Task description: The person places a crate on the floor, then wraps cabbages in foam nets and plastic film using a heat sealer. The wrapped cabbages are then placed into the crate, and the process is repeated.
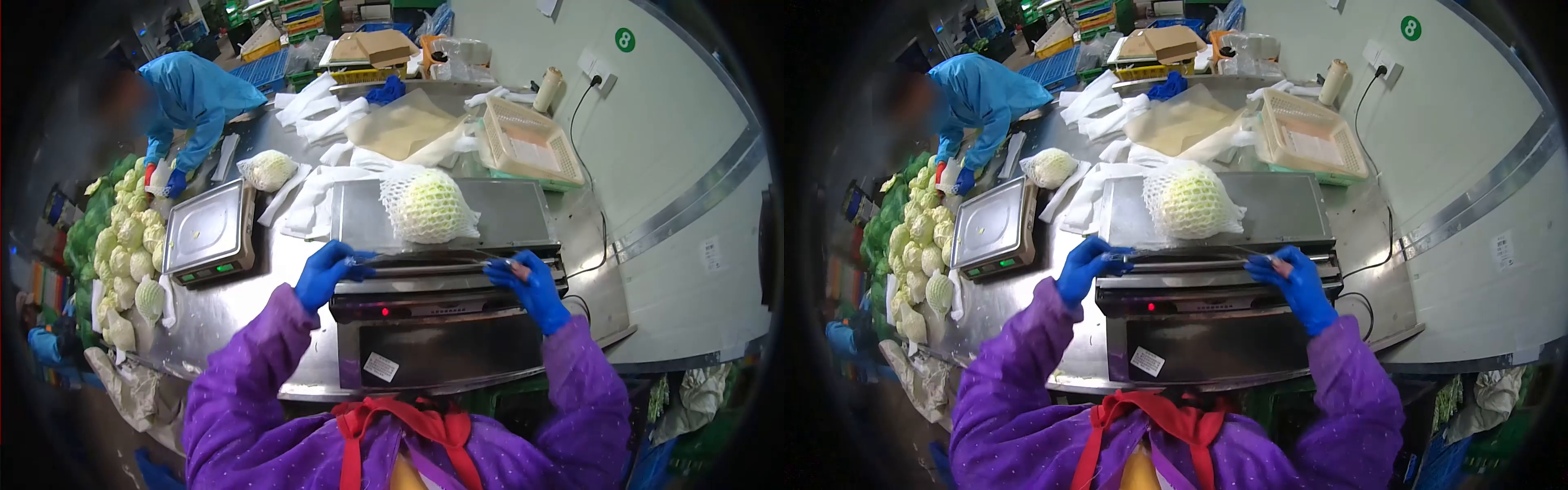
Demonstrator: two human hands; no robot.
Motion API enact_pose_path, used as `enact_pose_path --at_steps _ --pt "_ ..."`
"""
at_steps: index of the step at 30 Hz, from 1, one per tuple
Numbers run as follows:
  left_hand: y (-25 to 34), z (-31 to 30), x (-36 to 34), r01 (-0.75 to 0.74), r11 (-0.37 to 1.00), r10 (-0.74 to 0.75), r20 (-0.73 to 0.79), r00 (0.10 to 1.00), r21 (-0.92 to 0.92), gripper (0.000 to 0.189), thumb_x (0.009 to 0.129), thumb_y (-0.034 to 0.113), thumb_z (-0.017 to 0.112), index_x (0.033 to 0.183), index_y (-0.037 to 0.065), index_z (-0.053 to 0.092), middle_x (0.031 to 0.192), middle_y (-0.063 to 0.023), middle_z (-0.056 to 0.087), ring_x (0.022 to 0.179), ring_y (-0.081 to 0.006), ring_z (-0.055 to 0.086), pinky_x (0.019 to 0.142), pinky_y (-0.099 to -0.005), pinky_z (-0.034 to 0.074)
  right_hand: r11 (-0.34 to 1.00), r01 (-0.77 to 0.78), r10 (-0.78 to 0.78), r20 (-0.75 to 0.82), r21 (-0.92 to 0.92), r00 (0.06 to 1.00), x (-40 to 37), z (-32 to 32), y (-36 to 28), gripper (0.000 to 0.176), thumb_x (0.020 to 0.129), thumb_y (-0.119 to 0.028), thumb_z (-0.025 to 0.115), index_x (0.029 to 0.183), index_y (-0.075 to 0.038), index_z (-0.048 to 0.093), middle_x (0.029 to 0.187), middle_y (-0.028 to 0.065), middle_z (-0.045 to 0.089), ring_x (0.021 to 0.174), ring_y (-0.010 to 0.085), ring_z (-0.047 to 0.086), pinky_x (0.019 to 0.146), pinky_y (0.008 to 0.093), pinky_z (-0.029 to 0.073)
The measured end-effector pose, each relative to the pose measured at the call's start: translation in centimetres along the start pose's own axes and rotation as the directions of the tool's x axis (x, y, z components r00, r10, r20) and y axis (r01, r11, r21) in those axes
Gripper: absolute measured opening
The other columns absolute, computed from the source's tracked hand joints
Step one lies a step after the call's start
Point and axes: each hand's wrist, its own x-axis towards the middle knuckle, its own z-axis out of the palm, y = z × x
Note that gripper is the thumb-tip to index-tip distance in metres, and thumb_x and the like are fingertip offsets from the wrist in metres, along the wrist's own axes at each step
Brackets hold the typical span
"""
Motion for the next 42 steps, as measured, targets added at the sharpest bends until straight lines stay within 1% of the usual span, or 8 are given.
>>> enact_pose_path --at_steps 6,9,13,18,23,36,39,42 --pt "14.1 2.5 -0.8 -0.581 0.809 0.566 -0.153 0.81 -0.083 0.013 0.092 0.01 0.047 0.099 0.0 0.051 0.1 -0.0208 0.065 0.087 -0.0278 0.067 0.076 -0.0364 0.054 0.885 0.458 -0.451 0.088 -0.081 0.888 -1.1 1.8 -12.5 0.017 0.088 -0.017 0.055 0.095 -0.001 0.053 0.096 0.0223 0.063 0.092 0.0368 0.064 0.085 0.0537 0.051" --pt "15.1 0.9 8.7 -0.717 0.518 0.681 0.282 0.675 0.467 0.034 0.091 0.0 0.04 0.124 0.002 0.046 0.117 -0.0198 0.057 0.11 -0.031 0.056 0.094 -0.0392 0.046 0.74 0.59 -0.6 0.08 -0.323 0.796 6.5 5.8 -14.1 0.04 0.087 0.004 0.047 0.126 0.002 0.045 0.122 0.0191 0.053 0.112 0.0303 0.055 0.1 0.0428 0.042" --pt "7.0 -4.8 18.1 -0.681 -0.168 0.06 0.697 0.714 0.712 0.066 0.082 -0.008 0.045 0.142 0.013 0.029 0.144 -0.0233 0.029 0.126 -0.0382 0.041 0.104 -0.0405 0.036 -0.407 0.577 -0.048 0.648 -0.708 0.76 16.5 -1.7 -8.1 0.078 0.07 0.007 0.052 0.143 -0.013 0.031 0.139 0.0203 0.037 0.12 0.0359 0.045 0.102 0.0407 0.037" --pt "-0.9 -3.5 17.8 -0.304 0.912 0.118 0.532 0.839 0.277 0.107 0.066 0.013 0.079 0.147 0.008 0.009 0.146 -0.0196 0.027 0.132 -0.0327 0.033 0.11 -0.039 0.026 0.099 0.666 -0.025 0.667 -0.74 0.745 19.1 -1.7 -1.7 0.073 0.077 -0.005 0.062 0.142 -0.007 0.028 0.137 0.0201 0.041 0.12 0.0324 0.046 0.102 0.0381 0.037" --pt "-2.8 -0.4 18.1 -0.38 0.842 0.136 0.531 0.837 0.383 0.11 0.065 0.024 0.082 0.146 0.009 0.009 0.141 -0.0179 0.036 0.129 -0.0317 0.039 0.107 -0.0382 0.031 0.881 0.16 0.119 0.535 -0.446 0.837 18.3 -0.2 2.9 0.072 0.081 -0.012 0.068 0.14 -0.003 0.028 0.135 0.0156 0.044 0.119 0.0218 0.046 0.102 0.0338 0.037" --pt "-1.5 2.3 1.1 -0.168 0.892 -0.134 0.601 0.788 0.419 0.088 0.073 0.035 0.077 0.138 0.001 0.03 0.138 -0.016 0.041 0.125 -0.0239 0.045 0.101 -0.0359 0.04 0.53 0.198 0.41 0.454 -0.824 0.791 0.6 5.3 -1.1 0.06 0.087 -0.027 0.06 0.136 -0.005 0.035 0.118 0.0169 0.059 0.113 0.0277 0.055 0.097 0.0389 0.043" --pt "-6.0 4.4 -6.7 0.347 0.935 -0.343 0.439 0.83 0.075 0.09 0.072 0.025 0.079 0.14 0.002 0.025 0.141 -0.0144 0.037 0.128 -0.0211 0.041 0.102 -0.0358 0.038 0.718 -0.069 0.446 0.381 -0.693 0.81 -6.0 5.1 1.0 0.062 0.085 -0.028 0.062 0.136 -0.005 0.036 0.122 0.0151 0.057 0.116 0.0252 0.053 0.098 0.0378 0.04" --pt "-11.0 6.0 -9.8 0.129 0.983 -0.166 0.338 0.926 0.131 0.083 0.073 0.012 0.074 0.14 0.001 0.025 0.139 -0.0131 0.04 0.127 -0.0214 0.04 0.108 -0.035 0.03 0.909 -0.406 0.416 0.163 -0.09 0.895 -10.5 2.7 3.2 0.05 0.091 -0.031 0.055 0.131 -0.004 0.046 0.121 0.0064 0.057 0.112 0.0156 0.051 0.098 0.0322 0.039"
